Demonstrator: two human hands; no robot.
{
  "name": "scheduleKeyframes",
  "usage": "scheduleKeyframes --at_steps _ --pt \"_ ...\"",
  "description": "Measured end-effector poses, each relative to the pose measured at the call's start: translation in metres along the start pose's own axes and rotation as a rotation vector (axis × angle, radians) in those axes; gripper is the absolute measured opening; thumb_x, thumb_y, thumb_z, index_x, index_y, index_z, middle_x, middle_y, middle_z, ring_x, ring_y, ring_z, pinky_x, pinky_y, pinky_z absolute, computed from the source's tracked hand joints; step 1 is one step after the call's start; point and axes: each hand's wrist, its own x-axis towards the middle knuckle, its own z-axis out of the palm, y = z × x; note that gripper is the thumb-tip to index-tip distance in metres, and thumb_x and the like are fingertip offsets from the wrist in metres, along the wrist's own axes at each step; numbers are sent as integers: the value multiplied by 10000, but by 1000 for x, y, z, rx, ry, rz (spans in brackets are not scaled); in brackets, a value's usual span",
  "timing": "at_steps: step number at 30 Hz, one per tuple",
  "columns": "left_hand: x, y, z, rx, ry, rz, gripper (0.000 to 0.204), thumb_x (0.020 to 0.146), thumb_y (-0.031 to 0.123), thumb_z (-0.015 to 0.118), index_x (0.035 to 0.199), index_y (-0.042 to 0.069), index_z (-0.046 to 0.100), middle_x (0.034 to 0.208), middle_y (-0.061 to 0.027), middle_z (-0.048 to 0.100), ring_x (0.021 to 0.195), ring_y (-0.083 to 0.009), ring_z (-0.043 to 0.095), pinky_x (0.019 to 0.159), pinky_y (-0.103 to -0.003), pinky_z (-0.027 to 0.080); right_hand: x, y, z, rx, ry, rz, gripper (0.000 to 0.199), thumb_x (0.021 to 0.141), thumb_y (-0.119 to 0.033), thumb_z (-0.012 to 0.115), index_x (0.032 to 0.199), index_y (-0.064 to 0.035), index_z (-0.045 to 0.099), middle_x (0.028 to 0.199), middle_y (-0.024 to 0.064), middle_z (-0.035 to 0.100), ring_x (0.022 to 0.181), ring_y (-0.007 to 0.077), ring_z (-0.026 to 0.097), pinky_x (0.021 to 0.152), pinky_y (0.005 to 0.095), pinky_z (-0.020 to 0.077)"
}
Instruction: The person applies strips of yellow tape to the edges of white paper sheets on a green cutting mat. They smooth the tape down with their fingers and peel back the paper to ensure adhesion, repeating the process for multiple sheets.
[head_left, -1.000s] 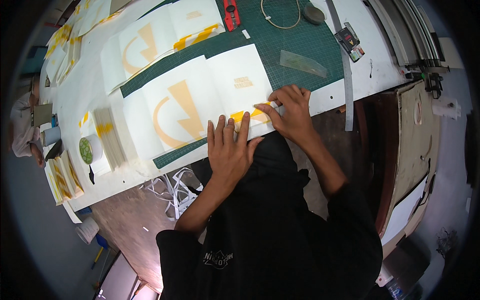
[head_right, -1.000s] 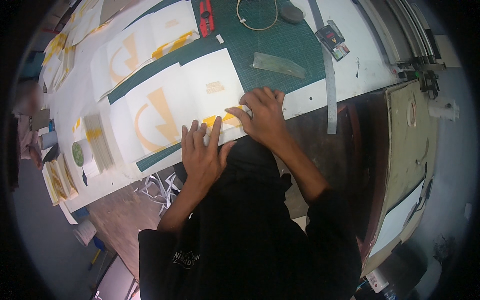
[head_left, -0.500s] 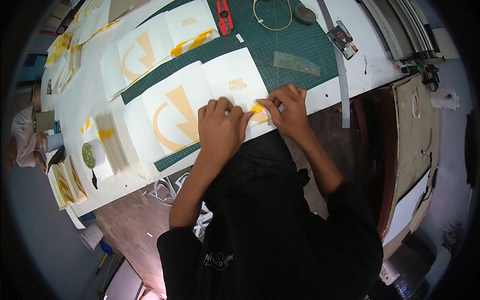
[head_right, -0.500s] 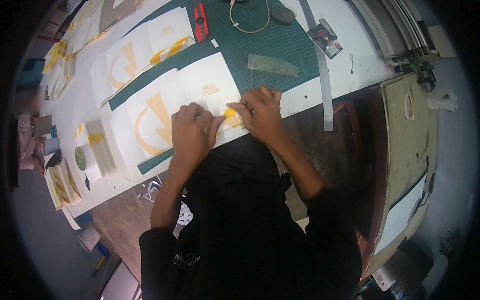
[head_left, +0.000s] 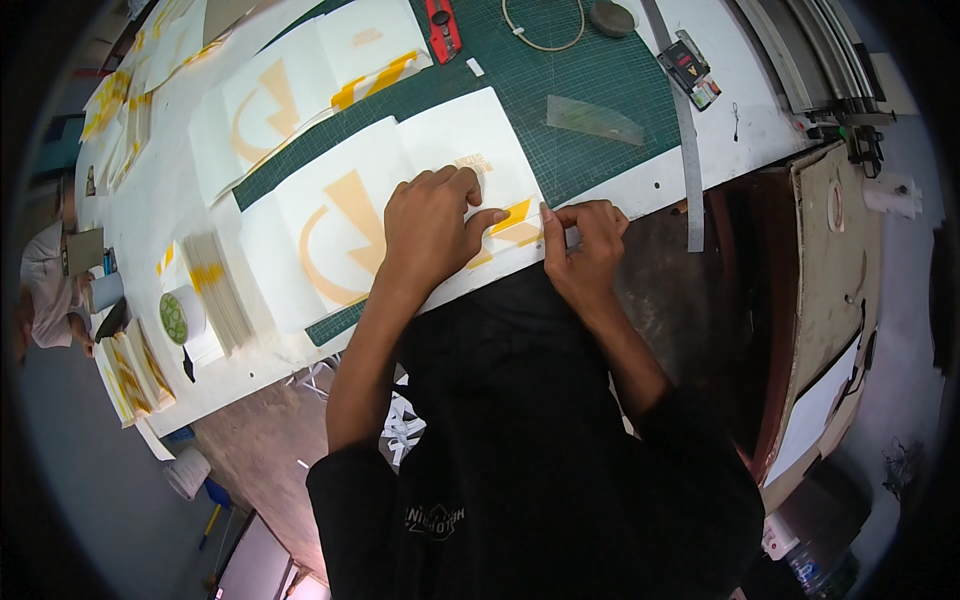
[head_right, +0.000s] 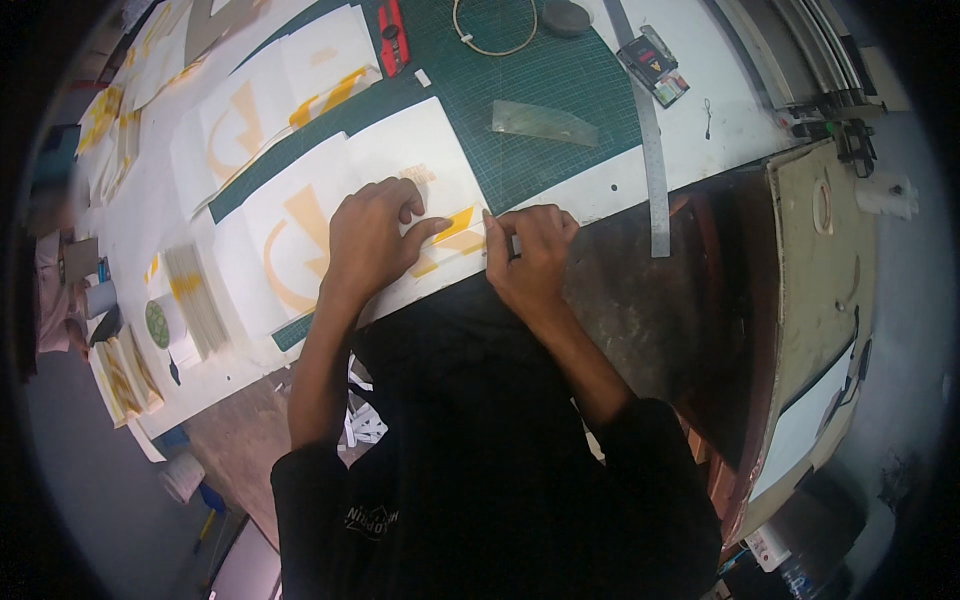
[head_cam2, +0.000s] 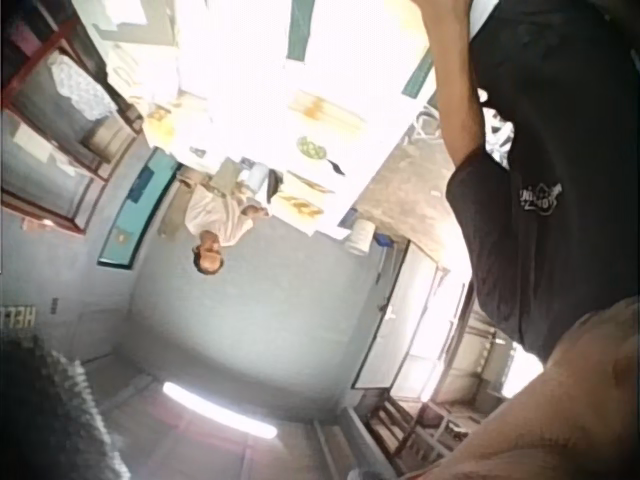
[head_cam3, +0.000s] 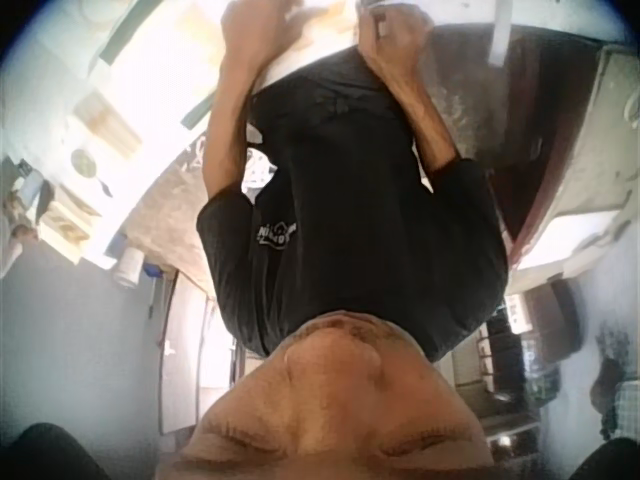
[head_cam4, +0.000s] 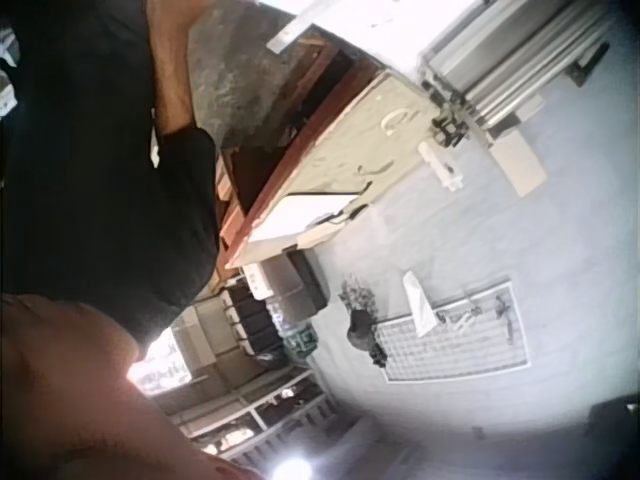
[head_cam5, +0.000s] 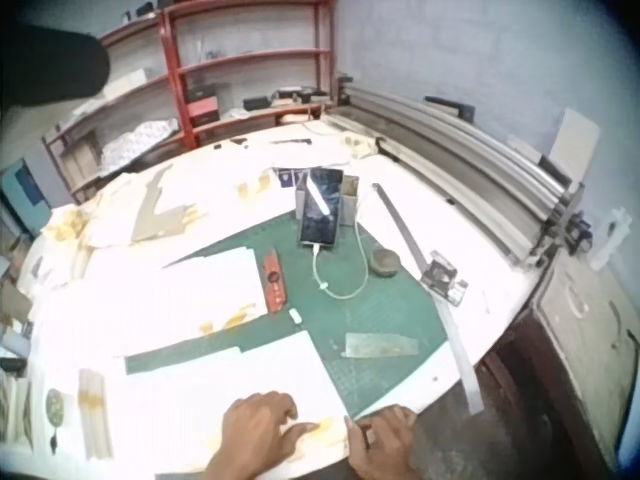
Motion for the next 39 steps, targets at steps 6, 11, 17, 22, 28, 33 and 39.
scheduleKeyframes --at_steps 6,11,17,22,28,33,39 --pt "6 -4 -1 7 -53 2 361 823 390 898 841 86 704 789 -66 705 762 -271 685 685 -406 500 -3 0 5 -20 34 -12 141 880 -98 817 879 -69 679 844 53 681 891 252 632 898 510 360" --pt "23 -3 -12 33 -208 -93 446 773 483 922 817 86 724 746 -68 725 731 -273 716 667 -397 524 -6 -23 10 -156 -9 -49 167 874 -164 824 883 -95 671 882 66 668 911 264 609 872 523 344" --pt "33 -4 -17 57 -283 -119 478 724 515 946 816 95 738 750 -65 748 740 -267 741 673 -383 550 -17 -61 30 -48 -105 -106 154 896 -197 805 899 -97 687 909 75 634 946 263 574 877 519 335" --pt "34 -3 -17 74 -293 -135 480 728 529 940 820 101 742 757 -62 750 732 -264 737 668 -390 550 -23 -69 35 37 -122 -72 178 912 -214 805 874 -87 686 903 82 636 948 261 579 875 523 332" --pt "30 -1 -17 75 -292 -141 481 751 535 926 856 102 745 765 -63 744 762 -250 728 679 -389 534 -9 -27 8 -100 -38 110 264 877 -257 859 893 -93 654 888 62 638 907 253 583 872 525 317" --pt "26 4 -18 90 -263 -141 455 763 506 924 860 100 744 776 -84 764 766 -272 758 687 -392 560 6 8 -16 -137 -31 231 286 857 -253 888 904 -92 655 835 42 624 917 235 587 876 508 313" --pt "26 3 -18 76 -296 -176 493 775 546 913 917 104 745 786 -57 743 765 -239 725 687 -381 527 5 1 -11 -30 58 52 231 865 -178 862 891 -80 655 822 39 637 815 224 603 848 480 350"
